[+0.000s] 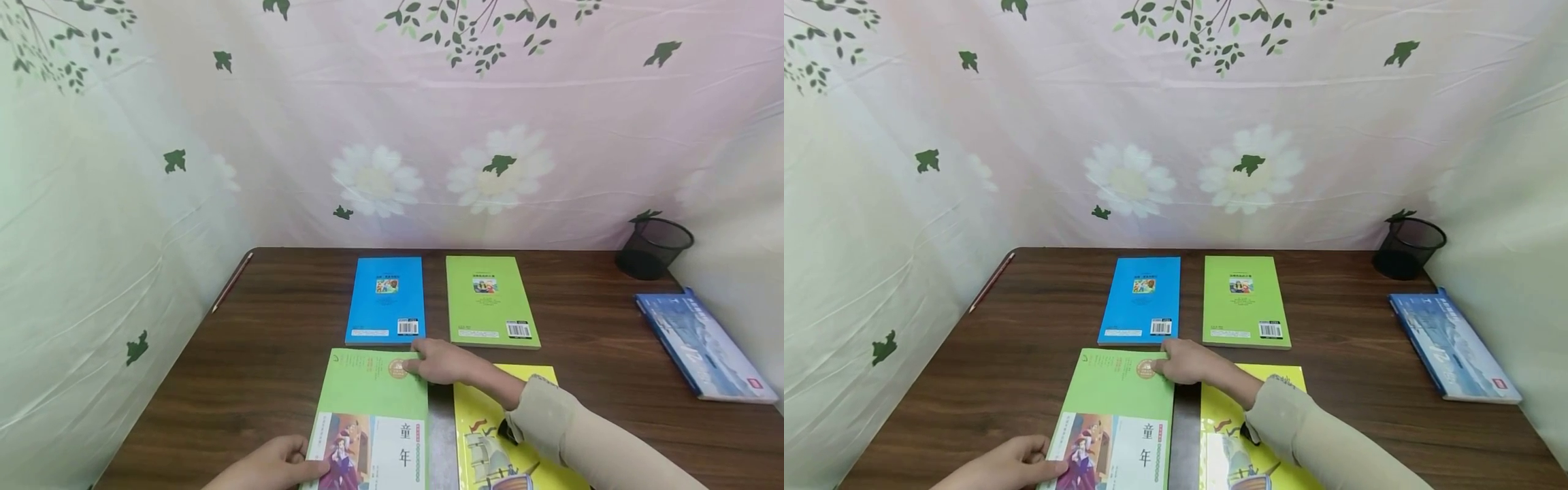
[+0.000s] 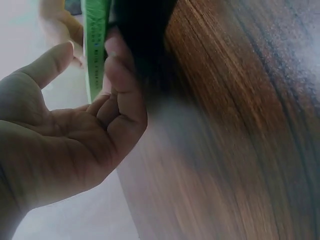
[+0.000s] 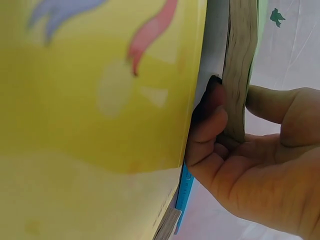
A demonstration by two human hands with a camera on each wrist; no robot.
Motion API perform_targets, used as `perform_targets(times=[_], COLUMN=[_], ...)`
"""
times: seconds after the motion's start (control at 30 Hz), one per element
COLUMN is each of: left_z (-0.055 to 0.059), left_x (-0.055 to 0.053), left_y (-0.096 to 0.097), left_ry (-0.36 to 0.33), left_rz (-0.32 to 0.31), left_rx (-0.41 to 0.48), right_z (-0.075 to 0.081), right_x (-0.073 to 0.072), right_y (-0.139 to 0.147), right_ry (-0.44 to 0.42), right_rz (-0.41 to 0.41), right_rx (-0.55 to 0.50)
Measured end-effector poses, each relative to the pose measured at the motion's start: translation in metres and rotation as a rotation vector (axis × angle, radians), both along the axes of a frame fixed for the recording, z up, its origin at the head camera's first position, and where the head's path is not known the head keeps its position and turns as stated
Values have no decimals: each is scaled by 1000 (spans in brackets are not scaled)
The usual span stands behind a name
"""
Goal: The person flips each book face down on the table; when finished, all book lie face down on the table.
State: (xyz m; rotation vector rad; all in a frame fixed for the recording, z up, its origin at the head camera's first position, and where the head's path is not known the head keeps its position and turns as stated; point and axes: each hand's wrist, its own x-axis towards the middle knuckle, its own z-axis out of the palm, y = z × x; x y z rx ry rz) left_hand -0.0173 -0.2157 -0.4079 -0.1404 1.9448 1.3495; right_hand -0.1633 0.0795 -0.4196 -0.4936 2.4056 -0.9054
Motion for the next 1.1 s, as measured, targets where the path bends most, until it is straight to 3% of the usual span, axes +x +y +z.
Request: perform_targets(times=[0.13,0.4,0.57,0.7,1.1], left_z=[4,14,25,36,52], left_x=[2,4,6,6,11], left_y=[-3,-2,2,5,9], left_ry=[-28,-2,0,43,106], left_rz=[19,10,15,-7,-4], left_rx=[-2,24,-38,-102,-91], right_z=[0,2,6,9,9], right_x=[1,2,4,4,5], right_y=[-2,-3,-4,-4,-4], right_ry=[-24,-62,-87,-55,23], right_rz=[5,1,-3,2,61], right_rx=[-1,23,31,68,69])
